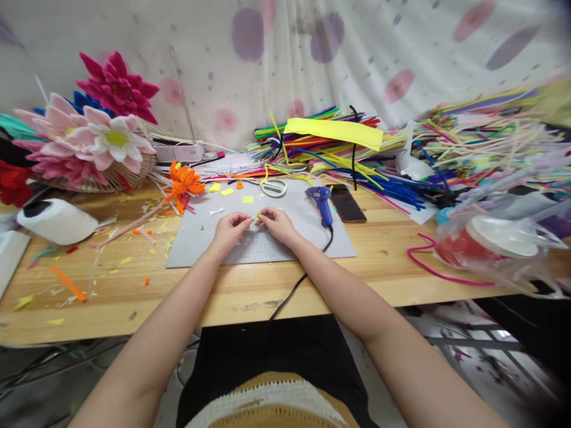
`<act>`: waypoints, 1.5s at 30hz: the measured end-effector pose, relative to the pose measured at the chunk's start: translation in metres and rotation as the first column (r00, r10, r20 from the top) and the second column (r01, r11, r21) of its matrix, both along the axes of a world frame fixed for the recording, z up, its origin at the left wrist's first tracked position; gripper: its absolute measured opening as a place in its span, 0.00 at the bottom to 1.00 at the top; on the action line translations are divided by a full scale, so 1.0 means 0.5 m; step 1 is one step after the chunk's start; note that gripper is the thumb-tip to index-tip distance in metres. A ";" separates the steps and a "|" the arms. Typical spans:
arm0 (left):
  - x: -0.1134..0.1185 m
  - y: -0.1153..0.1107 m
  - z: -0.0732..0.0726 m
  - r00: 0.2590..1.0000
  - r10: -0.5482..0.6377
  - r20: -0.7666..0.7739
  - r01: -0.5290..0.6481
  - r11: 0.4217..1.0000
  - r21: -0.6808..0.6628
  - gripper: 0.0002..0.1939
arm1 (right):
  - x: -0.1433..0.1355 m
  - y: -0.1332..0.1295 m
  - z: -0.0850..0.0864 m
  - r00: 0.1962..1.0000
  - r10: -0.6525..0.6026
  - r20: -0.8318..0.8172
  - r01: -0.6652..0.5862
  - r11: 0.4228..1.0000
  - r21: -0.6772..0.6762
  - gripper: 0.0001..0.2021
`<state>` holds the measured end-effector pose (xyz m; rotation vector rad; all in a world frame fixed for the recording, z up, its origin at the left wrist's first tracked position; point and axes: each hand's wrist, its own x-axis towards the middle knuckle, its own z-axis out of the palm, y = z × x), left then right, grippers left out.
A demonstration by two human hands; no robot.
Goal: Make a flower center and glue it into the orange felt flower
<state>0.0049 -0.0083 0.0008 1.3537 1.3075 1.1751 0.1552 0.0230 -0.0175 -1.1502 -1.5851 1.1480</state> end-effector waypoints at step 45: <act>0.009 0.003 0.004 0.998 0.047 -0.036 -0.050 0.996 -0.079 0.11 | 0.000 -0.009 0.005 0.984 0.172 -0.043 -0.174 0.984 -0.033 0.05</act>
